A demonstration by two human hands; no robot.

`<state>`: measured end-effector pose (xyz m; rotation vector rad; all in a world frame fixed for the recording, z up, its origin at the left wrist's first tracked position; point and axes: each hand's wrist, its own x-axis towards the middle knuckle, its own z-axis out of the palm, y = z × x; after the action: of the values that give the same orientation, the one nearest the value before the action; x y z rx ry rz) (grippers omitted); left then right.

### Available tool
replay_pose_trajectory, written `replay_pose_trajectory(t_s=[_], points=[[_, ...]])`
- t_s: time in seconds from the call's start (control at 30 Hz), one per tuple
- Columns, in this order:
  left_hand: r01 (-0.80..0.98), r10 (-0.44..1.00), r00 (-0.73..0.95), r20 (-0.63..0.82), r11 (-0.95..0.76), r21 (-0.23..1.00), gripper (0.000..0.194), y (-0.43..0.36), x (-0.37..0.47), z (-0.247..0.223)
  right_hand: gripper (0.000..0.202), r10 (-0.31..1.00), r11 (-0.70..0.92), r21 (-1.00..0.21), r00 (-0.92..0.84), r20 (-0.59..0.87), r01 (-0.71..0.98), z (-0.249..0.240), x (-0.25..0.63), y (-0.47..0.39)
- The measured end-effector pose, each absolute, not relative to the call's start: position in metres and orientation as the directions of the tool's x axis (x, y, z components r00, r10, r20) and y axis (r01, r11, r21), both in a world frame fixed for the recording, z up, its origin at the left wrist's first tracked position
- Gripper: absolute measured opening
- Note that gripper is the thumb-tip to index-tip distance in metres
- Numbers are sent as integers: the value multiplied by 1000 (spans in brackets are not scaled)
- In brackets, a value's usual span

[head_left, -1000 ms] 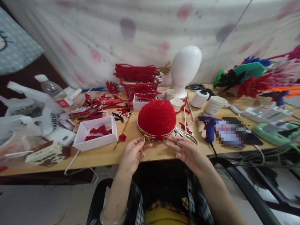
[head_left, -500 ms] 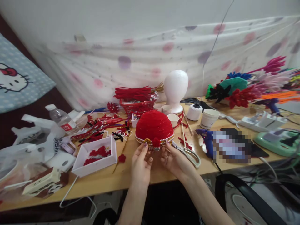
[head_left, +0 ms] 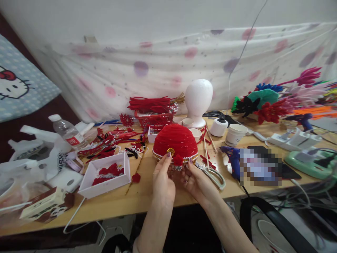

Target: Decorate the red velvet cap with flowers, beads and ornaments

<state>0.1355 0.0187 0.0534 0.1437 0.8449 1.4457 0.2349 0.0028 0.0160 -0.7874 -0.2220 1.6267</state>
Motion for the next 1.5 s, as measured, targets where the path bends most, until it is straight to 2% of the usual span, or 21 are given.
replay_pose_trajectory(t_s=[0.3, 0.53, 0.77, 0.93, 1.13, 1.23, 1.3, 1.4, 1.47, 1.5], points=[[-777, 897, -241, -370, 50, 627, 12, 13, 142, 46, 30, 950, -186, -632, 27, -312, -753, 13, 229, -5], [-781, 893, -250, -375, 43, 623, 17, 9, 142, 48, 41, 945, -191, -620, 28, -326, -761, 15, 225, -8], [-792, 889, -238, -391, 56, 608, 15, 9, 141, 48, 35, 952, -187, -617, 14, -306, -765, 14, 223, -9], [-819, 879, -204, -431, 88, 568, 14, 7, 139, 49, 37, 944, -192, -599, 22, -331, -777, 10, 222, -9], [-872, 835, -100, -541, 189, 452, 10, 9, 122, 54, 41, 942, -156, -619, 73, -328, -770, 11, 220, -6], [-874, 841, -52, -539, 222, 432, 12, 6, 114, 56, 42, 944, -153, -624, 74, -322, -766, 15, 222, -4], [-847, 865, -20, -501, 252, 468, 15, -1, 107, 53, 43, 946, -154, -626, 68, -317, -765, 16, 223, -3], [-708, 904, -3, -428, 300, 639, 29, -14, 95, 41, 43, 943, -157, -624, 71, -325, -766, 17, 226, -1], [-554, 927, -139, -349, 219, 803, 30, -16, 88, 31, 43, 940, -148, -629, 89, -329, -763, 18, 226, -1], [-459, 936, -238, -260, 127, 879, 27, -14, 85, 28, 43, 941, -140, -635, 98, -324, -760, 18, 226, -1]])
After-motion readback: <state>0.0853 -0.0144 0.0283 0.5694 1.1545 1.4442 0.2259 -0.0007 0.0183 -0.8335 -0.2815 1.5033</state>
